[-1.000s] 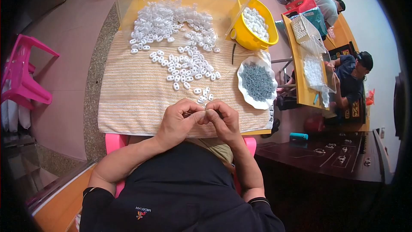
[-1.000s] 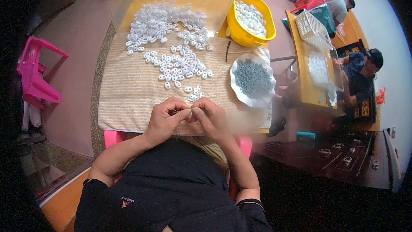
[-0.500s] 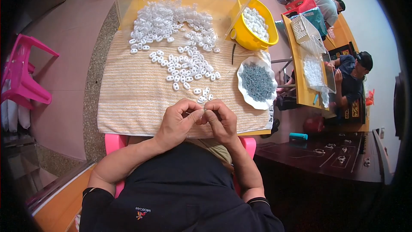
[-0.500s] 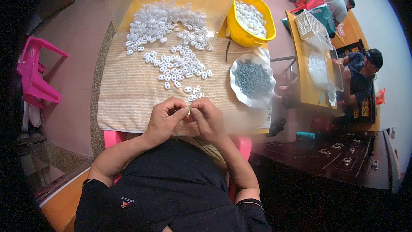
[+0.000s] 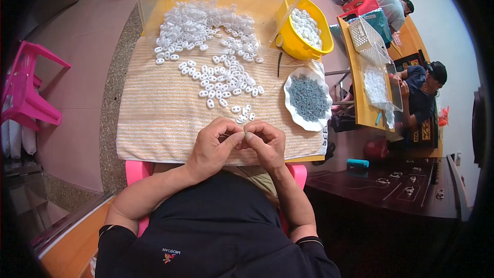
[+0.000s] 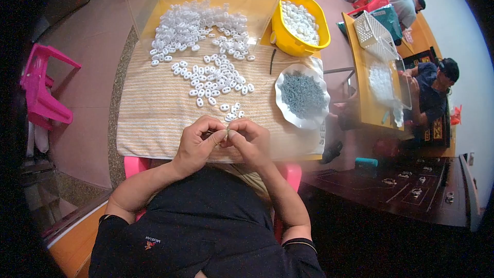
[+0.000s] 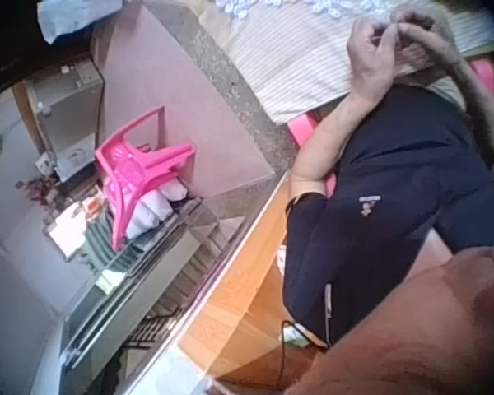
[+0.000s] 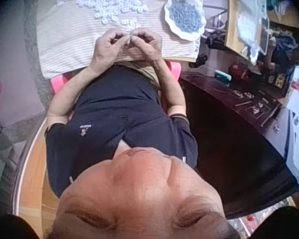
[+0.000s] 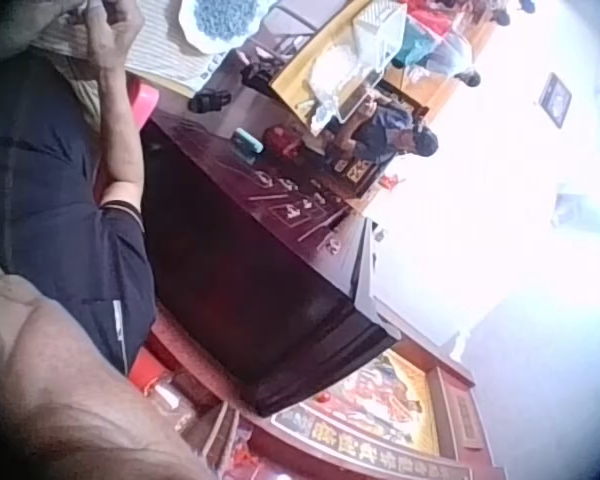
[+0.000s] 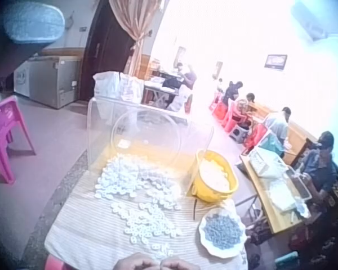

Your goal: The person is manually assembling small white plastic components by inserting tiny grey pins into them.

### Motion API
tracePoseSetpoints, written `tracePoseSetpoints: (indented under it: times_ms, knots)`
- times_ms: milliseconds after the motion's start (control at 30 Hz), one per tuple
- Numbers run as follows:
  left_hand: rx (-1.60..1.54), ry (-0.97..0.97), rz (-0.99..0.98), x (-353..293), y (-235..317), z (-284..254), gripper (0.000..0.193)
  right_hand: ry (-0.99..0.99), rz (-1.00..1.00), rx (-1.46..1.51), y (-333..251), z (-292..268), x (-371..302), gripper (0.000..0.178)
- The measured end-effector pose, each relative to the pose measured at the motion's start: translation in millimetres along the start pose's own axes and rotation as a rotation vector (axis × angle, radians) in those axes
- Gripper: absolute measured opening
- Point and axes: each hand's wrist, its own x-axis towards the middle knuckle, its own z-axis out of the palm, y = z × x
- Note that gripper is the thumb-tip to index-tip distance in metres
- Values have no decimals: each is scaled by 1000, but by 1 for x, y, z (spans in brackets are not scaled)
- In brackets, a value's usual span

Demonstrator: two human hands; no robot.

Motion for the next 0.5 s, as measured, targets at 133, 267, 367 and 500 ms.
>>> tracePoseSetpoints:
  times_ms: [133,267,367,500]
  knots:
    - [34,-13,6,-1,-5,-3,11,-14,49,-17,-2,-1,1,12]
    - [101,40,60,0,-6,-2,9,-60,66,-57,-4,-1,2,13]
    - [42,59,46,0,-3,0,10,-58,86,-69,-4,2,2,13]
    - [-15,70,31,-2,-2,2,10,-63,52,-117,-9,8,2,14]
